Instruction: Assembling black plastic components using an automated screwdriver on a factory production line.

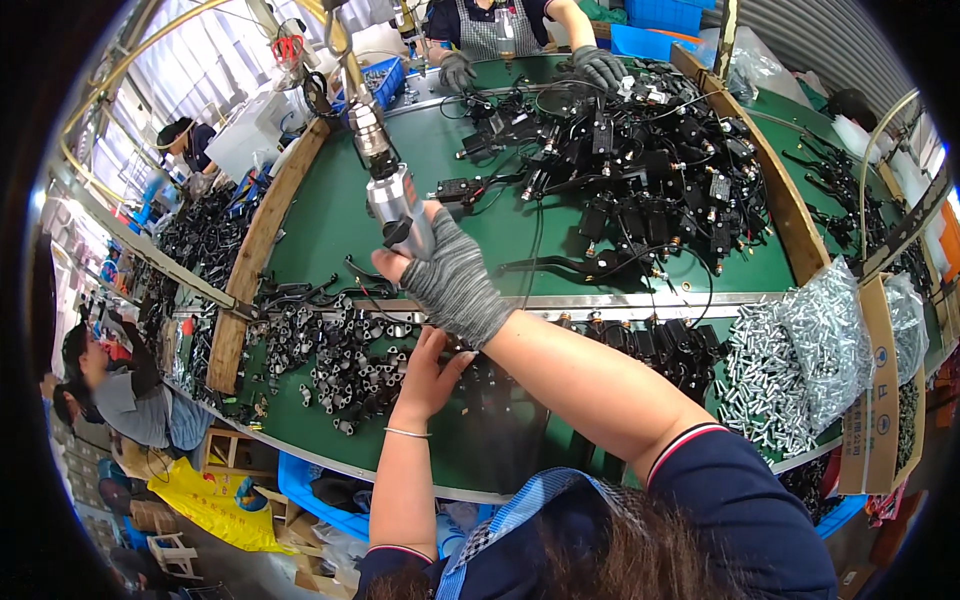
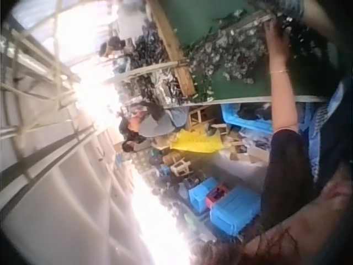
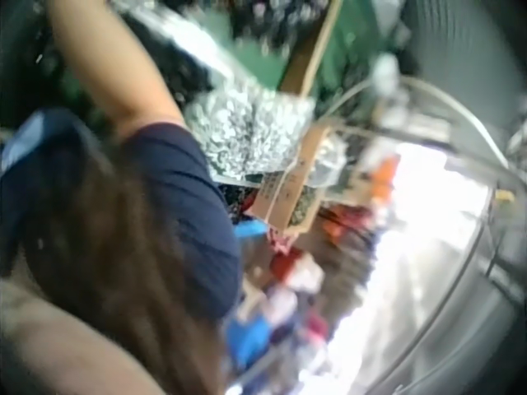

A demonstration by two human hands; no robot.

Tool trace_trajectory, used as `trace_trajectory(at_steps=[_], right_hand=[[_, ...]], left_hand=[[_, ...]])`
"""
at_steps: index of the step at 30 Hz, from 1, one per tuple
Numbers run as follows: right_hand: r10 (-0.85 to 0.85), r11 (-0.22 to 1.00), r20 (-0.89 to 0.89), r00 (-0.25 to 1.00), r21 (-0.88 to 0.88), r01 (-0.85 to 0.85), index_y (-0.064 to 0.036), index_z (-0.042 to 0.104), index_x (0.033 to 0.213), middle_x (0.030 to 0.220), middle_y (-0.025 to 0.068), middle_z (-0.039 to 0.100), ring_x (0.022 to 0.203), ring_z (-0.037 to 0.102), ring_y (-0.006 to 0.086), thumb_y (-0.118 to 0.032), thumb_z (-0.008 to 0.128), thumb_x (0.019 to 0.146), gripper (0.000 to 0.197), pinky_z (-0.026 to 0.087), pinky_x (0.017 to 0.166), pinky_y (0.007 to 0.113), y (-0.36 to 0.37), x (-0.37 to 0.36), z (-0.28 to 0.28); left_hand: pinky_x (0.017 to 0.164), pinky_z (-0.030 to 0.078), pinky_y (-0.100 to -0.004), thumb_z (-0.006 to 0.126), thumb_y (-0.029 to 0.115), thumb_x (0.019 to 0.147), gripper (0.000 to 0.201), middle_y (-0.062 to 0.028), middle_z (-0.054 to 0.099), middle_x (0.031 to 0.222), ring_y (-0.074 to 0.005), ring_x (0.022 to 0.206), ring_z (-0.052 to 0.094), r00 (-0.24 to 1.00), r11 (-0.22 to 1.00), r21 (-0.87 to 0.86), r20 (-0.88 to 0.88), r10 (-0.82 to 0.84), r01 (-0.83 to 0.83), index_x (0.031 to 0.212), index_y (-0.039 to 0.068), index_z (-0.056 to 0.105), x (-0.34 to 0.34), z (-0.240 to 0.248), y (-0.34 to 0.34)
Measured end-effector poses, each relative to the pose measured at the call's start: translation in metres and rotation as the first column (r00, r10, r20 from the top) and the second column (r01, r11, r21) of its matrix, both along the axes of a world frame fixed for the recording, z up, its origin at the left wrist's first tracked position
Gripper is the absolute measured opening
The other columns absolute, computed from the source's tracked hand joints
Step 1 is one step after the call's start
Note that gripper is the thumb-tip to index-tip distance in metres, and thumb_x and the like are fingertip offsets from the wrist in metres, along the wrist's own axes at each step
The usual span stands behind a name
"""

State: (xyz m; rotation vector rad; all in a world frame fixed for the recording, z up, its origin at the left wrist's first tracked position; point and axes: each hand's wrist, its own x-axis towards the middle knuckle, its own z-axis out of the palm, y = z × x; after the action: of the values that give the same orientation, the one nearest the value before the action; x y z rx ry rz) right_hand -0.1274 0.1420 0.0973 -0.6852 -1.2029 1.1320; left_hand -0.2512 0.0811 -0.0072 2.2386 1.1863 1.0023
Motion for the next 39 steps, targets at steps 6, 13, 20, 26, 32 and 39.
trace_trajectory(at_steps=[6, 13, 20, 26, 32, 39], right_hand=[[0.023, 1.000, 0.164, 0.986, 0.000, -0.024, -0.0052, 0.054, 0.100, 0.081, 0.0059, 0.059, 0.075, 0.054, 0.0144, -0.033, 0.073, 0.072, 0.044, 0.047, 0.072, 0.030, 0.000, -0.001, 0.004], [0.059, 0.998, 0.153, 0.986, -0.028, -0.055, -0.0046, 0.054, 0.100, 0.082, 0.0050, 0.059, 0.074, 0.055, 0.0145, -0.027, 0.074, 0.073, 0.041, 0.047, 0.072, 0.028, -0.006, -0.002, -0.008], [0.090, 0.984, -0.244, 0.966, 0.172, -0.049, -0.0046, 0.043, 0.124, 0.088, 0.0042, 0.056, 0.074, 0.059, 0.0188, -0.040, 0.078, 0.068, 0.075, 0.054, 0.064, 0.036, -0.012, 0.052, 0.006], [-0.427, 0.904, 0.056, 0.902, 0.052, 0.425, -0.0085, 0.045, 0.120, 0.097, 0.0051, 0.055, 0.082, 0.054, 0.0139, -0.026, 0.074, 0.076, 0.056, 0.048, 0.071, 0.028, -0.001, 0.174, -0.017], [-0.510, 0.859, 0.579, 0.636, 0.385, 0.338, -0.0069, 0.047, 0.130, 0.115, 0.0086, 0.057, 0.104, 0.055, 0.0205, -0.018, 0.067, 0.082, 0.054, 0.042, 0.092, 0.031, -0.091, 0.201, -0.017], [-0.292, 0.824, 0.817, 0.497, -0.049, 0.565, -0.0022, 0.063, 0.094, 0.081, 0.0042, 0.060, 0.075, 0.054, 0.0106, -0.007, 0.063, 0.083, 0.011, 0.045, 0.070, 0.026, -0.233, 0.376, -0.059]], left_hand=[[0.071, 0.047, -0.0295, 0.067, 0.010, 0.081, 0.026, -0.0091, 0.052, 0.093, -0.0209, 0.082, 0.055, 0.998, 1.000, -0.005, -0.053, -0.014, 0.014, 0.100, -0.002, 0.054, -0.001, 0.000, 0.002], [0.073, 0.047, -0.0301, 0.067, 0.010, 0.081, 0.026, -0.0093, 0.053, 0.096, -0.0218, 0.084, 0.056, 0.995, 0.992, -0.117, -0.085, 0.045, -0.055, 0.101, 0.000, 0.055, 0.004, 0.002, -0.007], [0.069, 0.047, -0.0306, 0.069, 0.010, 0.079, 0.033, -0.0103, 0.050, 0.091, -0.0242, 0.078, 0.054, 0.884, 0.904, -0.003, 0.207, 0.420, -0.428, 0.110, 0.005, 0.058, 0.014, -0.004, -0.050], [0.065, 0.046, -0.0323, 0.066, 0.008, 0.081, 0.017, -0.0102, 0.051, 0.086, -0.0227, 0.071, 0.054, 0.500, 0.490, 0.129, 0.057, 0.864, -0.862, 0.097, 0.003, 0.063, -0.086, -0.035, -0.118], [0.073, 0.046, -0.0380, 0.064, 0.013, 0.082, 0.020, -0.0140, 0.049, 0.090, -0.0297, 0.079, 0.055, 0.486, 0.496, 0.023, -0.169, 0.858, -0.868, 0.100, 0.004, 0.060, -0.092, -0.028, -0.104], [0.073, 0.047, -0.0410, 0.068, 0.031, 0.079, 0.028, -0.0140, 0.053, 0.088, -0.0335, 0.083, 0.056, 0.476, 0.537, 0.070, -0.376, 0.795, -0.841, 0.083, 0.004, 0.063, -0.037, -0.008, -0.091]])
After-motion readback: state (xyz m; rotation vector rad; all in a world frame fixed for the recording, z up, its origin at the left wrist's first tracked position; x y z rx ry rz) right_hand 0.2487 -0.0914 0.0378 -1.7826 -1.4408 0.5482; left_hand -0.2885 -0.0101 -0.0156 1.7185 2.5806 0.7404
